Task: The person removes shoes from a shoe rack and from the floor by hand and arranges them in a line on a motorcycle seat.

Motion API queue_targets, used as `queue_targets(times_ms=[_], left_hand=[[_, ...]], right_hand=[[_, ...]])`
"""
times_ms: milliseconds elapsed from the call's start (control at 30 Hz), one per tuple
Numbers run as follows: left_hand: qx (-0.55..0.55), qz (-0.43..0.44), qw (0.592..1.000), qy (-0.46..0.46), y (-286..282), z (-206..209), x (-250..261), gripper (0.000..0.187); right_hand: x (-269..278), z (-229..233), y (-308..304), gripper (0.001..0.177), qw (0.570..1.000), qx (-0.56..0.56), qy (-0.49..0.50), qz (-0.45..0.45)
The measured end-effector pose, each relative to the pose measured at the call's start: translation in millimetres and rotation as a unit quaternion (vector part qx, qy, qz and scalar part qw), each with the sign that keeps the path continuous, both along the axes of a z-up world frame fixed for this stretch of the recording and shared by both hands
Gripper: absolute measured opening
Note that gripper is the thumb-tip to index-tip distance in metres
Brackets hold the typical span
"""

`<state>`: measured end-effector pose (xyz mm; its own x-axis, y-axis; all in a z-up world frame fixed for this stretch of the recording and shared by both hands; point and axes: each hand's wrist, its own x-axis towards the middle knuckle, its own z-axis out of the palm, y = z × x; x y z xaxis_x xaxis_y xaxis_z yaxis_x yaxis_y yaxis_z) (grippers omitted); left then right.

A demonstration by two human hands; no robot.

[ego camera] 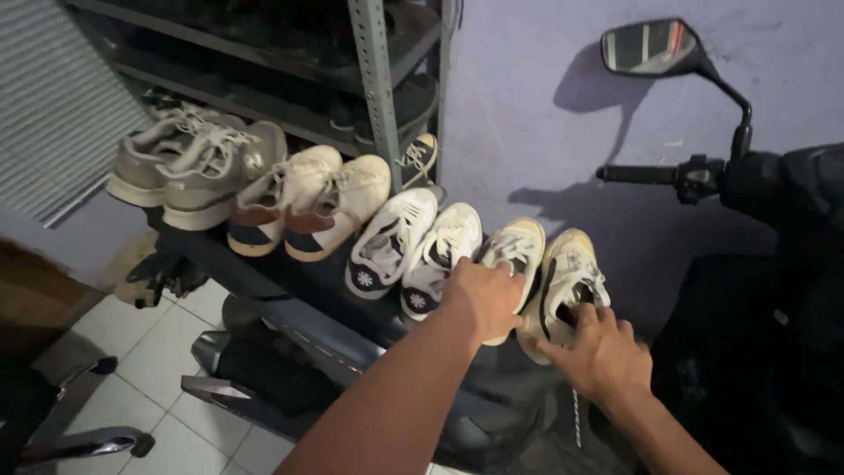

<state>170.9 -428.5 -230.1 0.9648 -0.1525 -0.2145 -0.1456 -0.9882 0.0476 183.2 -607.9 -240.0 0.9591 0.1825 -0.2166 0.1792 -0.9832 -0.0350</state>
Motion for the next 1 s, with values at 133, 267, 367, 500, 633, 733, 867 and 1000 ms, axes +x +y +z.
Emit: queue_targets(times_ms=[133,267,367,500,633,733,867,1000], left_hand=[[-0.043,-0.011,0.998,-0.034,16.5,6.1,-4.8,0.047],[-0.076,-0.014,0.995,-0.062,47.0,13.7,-20.4,0.038],[-0.083,-0.008,0.992,-0.100,73.4,26.6,-34.8,0.034],[-0.059,0.018,0.991,-0.118,109.1,47.0,-47.7,0.029],[-0.055,-0.002,0.986,-0.157,156.7,67.2,-69.9,0.029],[-0.031,0.006,0.987,-0.159,197.6,80.1,-100.9,0.028],[-0.018,0.033,0.987,-0.154,272.6,100.3,-154.6,0.030],[0.045,0.075,0.987,-0.132,359.2,117.3,-209.5,0.023]], right_hand=[[1.2,23.0,10.4,0.080,0.999,-0.037,-0.004,0.017],[-0.9,34.1,22.4,0.079,0.993,-0.029,-0.098,0.054],[-3.2,36.7,38.8,0.075,0.983,-0.013,-0.164,0.079],[-14.9,46.5,72.4,0.068,0.971,0.040,-0.195,0.132],[-36.4,66.0,138.9,0.061,0.928,0.123,-0.262,0.233],[-61.1,85.6,207.4,0.061,0.895,0.193,-0.267,0.303],[-110.7,106.0,301.5,0.059,0.900,0.202,-0.211,0.322],[-155.6,122.9,384.2,0.061,0.898,0.204,-0.186,0.342]])
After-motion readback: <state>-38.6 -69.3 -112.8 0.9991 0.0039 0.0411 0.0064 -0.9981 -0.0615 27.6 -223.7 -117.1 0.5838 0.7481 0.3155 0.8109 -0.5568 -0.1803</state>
